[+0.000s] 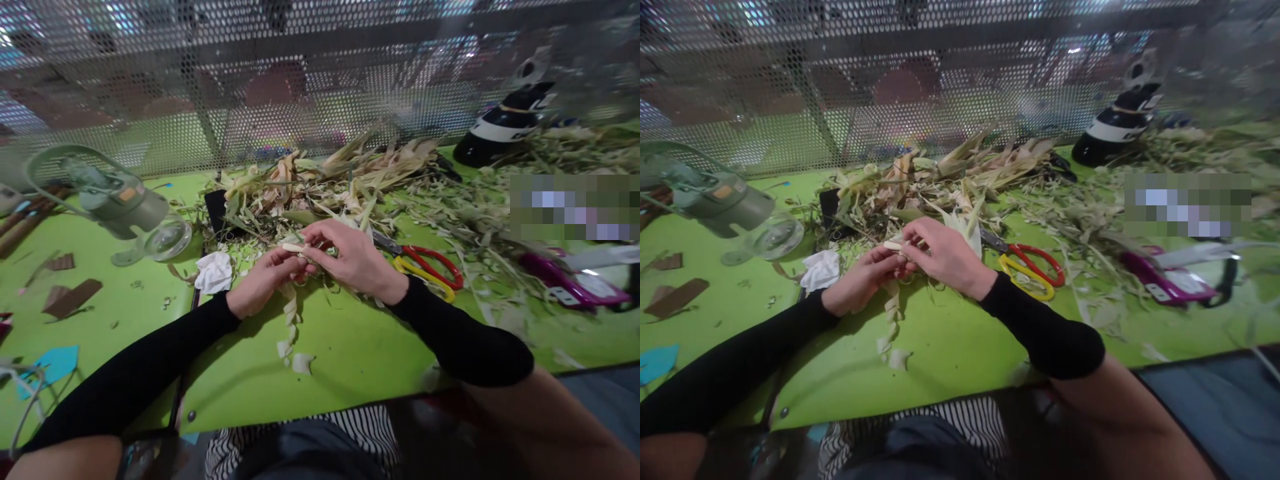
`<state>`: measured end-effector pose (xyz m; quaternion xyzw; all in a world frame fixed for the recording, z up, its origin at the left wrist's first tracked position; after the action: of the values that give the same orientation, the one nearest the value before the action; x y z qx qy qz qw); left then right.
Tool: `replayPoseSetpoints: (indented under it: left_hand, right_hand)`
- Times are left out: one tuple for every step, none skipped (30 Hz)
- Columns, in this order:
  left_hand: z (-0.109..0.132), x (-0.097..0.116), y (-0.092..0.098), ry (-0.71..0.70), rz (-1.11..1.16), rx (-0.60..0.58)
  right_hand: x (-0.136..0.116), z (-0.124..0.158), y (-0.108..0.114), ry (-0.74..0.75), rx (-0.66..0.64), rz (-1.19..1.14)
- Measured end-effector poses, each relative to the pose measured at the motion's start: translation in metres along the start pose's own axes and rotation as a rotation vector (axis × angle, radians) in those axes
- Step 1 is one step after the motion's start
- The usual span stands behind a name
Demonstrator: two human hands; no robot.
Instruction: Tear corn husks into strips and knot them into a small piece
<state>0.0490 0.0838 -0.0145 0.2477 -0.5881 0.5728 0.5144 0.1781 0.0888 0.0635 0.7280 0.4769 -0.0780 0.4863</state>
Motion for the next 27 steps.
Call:
replayPoseSetpoints:
  left_hand:
    - [-0.001, 0.0, 0.001, -0.001, -0.005, 0.003]
    - [-0.001, -0.001, 0.002, -0.003, -0.01, 0.003]
    - [-0.002, 0.0, 0.002, -0.007, -0.013, 0.004]
    - [-0.002, 0.0, 0.002, -0.013, -0.015, 0.005]
    - [-0.003, 0.001, 0.002, -0.021, -0.017, 0.01]
    - [-0.003, 0.002, 0.002, -0.031, -0.018, 0.019]
    - [-0.004, 0.003, 0.002, -0.039, -0.022, 0.026]
    - [-0.004, 0.005, 0.002, -0.047, -0.029, 0.033]
    - [-0.004, 0.006, 0.002, -0.053, -0.039, 0.041]
    - [-0.004, 0.008, 0.002, -0.059, -0.053, 0.048]
    - [-0.004, 0.01, 0.003, -0.066, -0.07, 0.056]
    - [-0.004, 0.012, 0.003, -0.072, -0.092, 0.062]
    - [-0.004, 0.013, 0.003, -0.077, -0.117, 0.065]
    - [-0.003, 0.015, 0.002, -0.085, -0.144, 0.066]
    - [-0.003, 0.016, 0.002, -0.092, -0.17, 0.061]
    - [-0.003, 0.017, 0.001, -0.099, -0.19, 0.057]
    - [-0.003, 0.018, 0.001, -0.105, -0.206, 0.052]
    - [-0.002, 0.019, 0.001, -0.11, -0.218, 0.05]
    - [-0.002, 0.02, 0.0, -0.112, -0.229, 0.047]
    - [-0.002, 0.021, 0.001, -0.114, -0.239, 0.048]
    - [-0.002, 0.023, 0.001, -0.117, -0.251, 0.05]
    - [-0.001, 0.024, 0.001, -0.12, -0.265, 0.049]
    - [-0.001, 0.026, 0.0, -0.123, -0.282, 0.046]
    - [0.0, 0.028, 0.0, -0.126, -0.302, 0.038]
    - [0.0, 0.03, -0.001, -0.127, -0.323, 0.026]
    - [0.001, 0.032, -0.002, -0.129, -0.344, 0.013]
    - [0.002, 0.035, -0.003, -0.131, -0.363, -0.001]
  right_hand:
    - [0.002, 0.0, -0.001, -0.04, -0.004, -0.013]
    - [0.004, 0.001, -0.002, -0.079, -0.02, -0.031]
    - [0.006, 0.002, -0.004, -0.117, -0.044, -0.053]
    - [0.008, 0.003, -0.006, -0.153, -0.072, -0.074]
    - [0.009, 0.004, -0.007, -0.186, -0.099, -0.089]
    - [0.011, 0.004, -0.009, -0.215, -0.125, -0.094]
    - [0.012, 0.005, -0.01, -0.239, -0.149, -0.09]
    - [0.013, 0.005, -0.011, -0.255, -0.17, -0.079]
    - [0.013, 0.005, -0.011, -0.263, -0.189, -0.068]
    - [0.014, 0.005, -0.012, -0.263, -0.207, -0.06]
    - [0.014, 0.004, -0.012, -0.255, -0.222, -0.058]
    - [0.013, 0.004, -0.013, -0.241, -0.232, -0.061]
    - [0.013, 0.003, -0.013, -0.223, -0.237, -0.067]
    - [0.012, 0.002, -0.013, -0.203, -0.232, -0.073]
    - [0.012, 0.001, -0.012, -0.187, -0.221, -0.081]
    - [0.012, 0.001, -0.011, -0.179, -0.209, -0.09]
    - [0.012, 0.0, -0.01, -0.178, -0.201, -0.101]
    - [0.012, 0.001, -0.01, -0.183, -0.2, -0.113]
    - [0.012, 0.001, -0.01, -0.189, -0.206, -0.123]
    - [0.011, 0.002, -0.011, -0.192, -0.221, -0.127]
    - [0.01, 0.002, -0.012, -0.19, -0.238, -0.126]
    - [0.009, 0.002, -0.012, -0.181, -0.25, -0.121]
    - [0.008, 0.002, -0.012, -0.17, -0.257, -0.115]
    - [0.007, 0.002, -0.012, -0.158, -0.259, -0.114]
    - [0.006, 0.002, -0.011, -0.147, -0.254, -0.121]
    - [0.006, 0.001, -0.011, -0.138, -0.245, -0.137]
    - [0.005, 0.001, -0.01, -0.132, -0.234, -0.157]
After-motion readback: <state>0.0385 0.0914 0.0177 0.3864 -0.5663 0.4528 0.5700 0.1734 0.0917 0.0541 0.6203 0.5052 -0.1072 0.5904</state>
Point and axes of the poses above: each hand's wrist, its own z-axis away from the middle knuckle, its own y-axis out of the back of the hand, x = y × z, the point moved 7 cm from there along -z, towards the middle knuckle, and after that the axes turned 9 degrees about x, right-handed, at the moved point
